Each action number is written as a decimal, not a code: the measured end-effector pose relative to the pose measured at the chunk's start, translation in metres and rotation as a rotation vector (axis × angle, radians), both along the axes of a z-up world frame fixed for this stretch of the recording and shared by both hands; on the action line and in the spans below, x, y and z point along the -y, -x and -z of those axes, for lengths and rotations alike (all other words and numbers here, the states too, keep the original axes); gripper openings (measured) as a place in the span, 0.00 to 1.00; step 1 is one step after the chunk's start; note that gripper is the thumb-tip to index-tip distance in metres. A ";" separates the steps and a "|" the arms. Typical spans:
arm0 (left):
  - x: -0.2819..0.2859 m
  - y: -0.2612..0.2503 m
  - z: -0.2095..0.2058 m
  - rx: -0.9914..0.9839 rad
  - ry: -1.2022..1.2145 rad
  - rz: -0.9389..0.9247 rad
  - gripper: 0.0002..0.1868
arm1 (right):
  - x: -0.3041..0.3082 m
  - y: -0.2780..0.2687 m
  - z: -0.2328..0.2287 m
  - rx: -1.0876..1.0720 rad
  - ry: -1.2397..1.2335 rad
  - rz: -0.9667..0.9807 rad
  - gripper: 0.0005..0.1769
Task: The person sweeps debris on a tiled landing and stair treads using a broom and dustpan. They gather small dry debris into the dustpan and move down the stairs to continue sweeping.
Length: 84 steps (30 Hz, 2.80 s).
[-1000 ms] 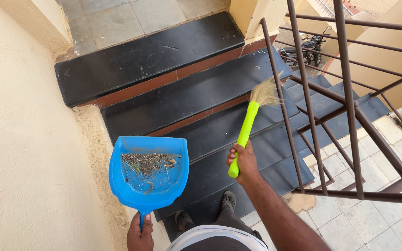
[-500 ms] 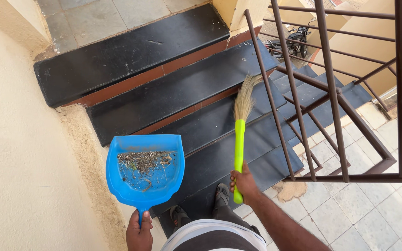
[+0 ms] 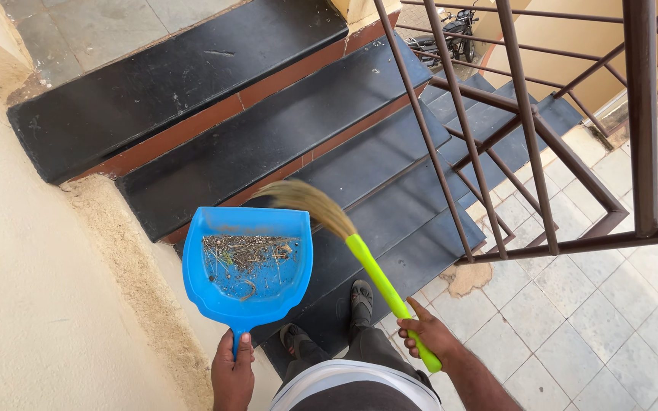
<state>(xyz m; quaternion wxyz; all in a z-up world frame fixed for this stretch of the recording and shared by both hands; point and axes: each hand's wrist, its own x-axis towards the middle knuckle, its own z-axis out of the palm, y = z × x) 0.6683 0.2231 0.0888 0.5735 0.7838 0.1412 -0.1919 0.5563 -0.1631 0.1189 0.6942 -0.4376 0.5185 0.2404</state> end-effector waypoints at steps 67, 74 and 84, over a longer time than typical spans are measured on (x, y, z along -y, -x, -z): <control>0.113 0.022 -0.013 0.193 -0.015 -0.802 0.16 | 0.115 -0.205 -0.230 0.462 -0.212 -0.996 0.58; 0.085 0.004 0.006 0.193 -0.091 -0.896 0.15 | 0.002 -0.325 -0.146 0.615 -0.259 -0.888 0.53; 0.012 -0.082 0.007 -0.102 0.035 -0.735 0.24 | -0.039 -0.402 -0.177 0.481 0.054 -0.184 0.46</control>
